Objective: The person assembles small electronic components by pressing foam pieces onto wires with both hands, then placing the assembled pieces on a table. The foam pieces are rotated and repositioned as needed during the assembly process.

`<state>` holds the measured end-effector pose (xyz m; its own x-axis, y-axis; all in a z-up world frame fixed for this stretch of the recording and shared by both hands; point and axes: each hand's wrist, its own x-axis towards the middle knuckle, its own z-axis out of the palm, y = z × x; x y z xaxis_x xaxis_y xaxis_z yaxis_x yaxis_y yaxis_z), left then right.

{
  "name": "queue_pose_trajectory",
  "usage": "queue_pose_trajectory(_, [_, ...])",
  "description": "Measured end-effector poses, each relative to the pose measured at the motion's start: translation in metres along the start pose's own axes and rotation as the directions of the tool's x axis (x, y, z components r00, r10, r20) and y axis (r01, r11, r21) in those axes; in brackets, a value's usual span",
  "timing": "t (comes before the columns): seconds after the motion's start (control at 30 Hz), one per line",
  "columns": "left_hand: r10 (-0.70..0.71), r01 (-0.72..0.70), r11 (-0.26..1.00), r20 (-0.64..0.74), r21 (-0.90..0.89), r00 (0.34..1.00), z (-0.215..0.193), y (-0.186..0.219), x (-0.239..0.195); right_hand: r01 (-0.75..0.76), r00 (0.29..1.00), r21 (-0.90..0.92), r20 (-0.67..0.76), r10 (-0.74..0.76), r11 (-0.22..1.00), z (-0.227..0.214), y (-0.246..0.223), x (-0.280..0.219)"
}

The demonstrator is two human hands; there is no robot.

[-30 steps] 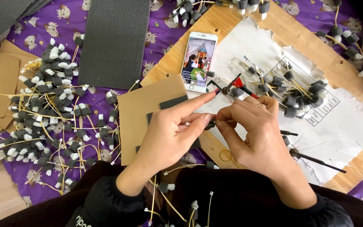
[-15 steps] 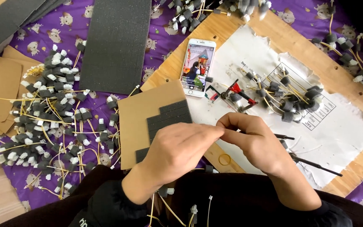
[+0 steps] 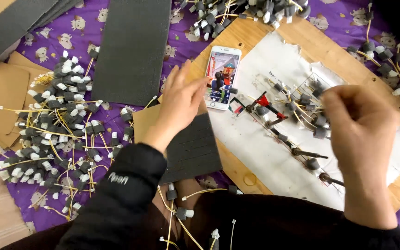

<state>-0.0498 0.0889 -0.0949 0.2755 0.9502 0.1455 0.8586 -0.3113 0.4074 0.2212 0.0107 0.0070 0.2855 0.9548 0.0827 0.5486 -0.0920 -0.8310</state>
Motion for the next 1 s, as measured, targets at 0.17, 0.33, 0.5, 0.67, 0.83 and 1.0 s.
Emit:
queue_pose_trajectory(0.17, [-0.088, 0.033, 0.972, 0.234, 0.231, 0.968, 0.015, -0.017, 0.027, 0.119, 0.992, -0.188, 0.053, -0.111, 0.975, -0.001, 0.003, 0.008])
queue_pose_trajectory(0.33, [-0.042, 0.047, 0.986, -0.034, 0.158, 0.999, 0.004, -0.016, 0.013, 0.016, 0.985, 0.169, 0.164, -0.044, 0.986, 0.004, -0.014, 0.003])
queue_pose_trajectory(0.5, [0.024, -0.018, 0.998, -0.089, 0.065, 0.996, -0.013, -0.006, -0.027, 0.237, 0.314, -0.266, 0.931, 0.185, 0.935, 0.032, -0.026, -0.023])
queue_pose_trajectory(0.67, [0.007, -0.007, 1.000, -0.030, 0.007, 1.000, -0.017, 0.003, -0.052, 0.566, 0.049, -0.158, 0.986, 0.158, 0.809, 0.076, 0.024, -0.115])
queue_pose_trajectory(0.83, [0.020, -0.024, 0.998, -0.066, -0.054, 0.998, -0.023, 0.013, -0.077, 0.673, 0.254, -0.260, 0.961, 0.113, 0.693, 0.104, 0.068, -0.182])
queue_pose_trajectory(1.0, [0.034, -0.039, 0.996, -0.056, -0.085, 0.998, -0.022, 0.020, -0.097, 0.580, 0.223, -0.246, 0.965, 0.139, 0.777, 0.094, 0.061, -0.175])
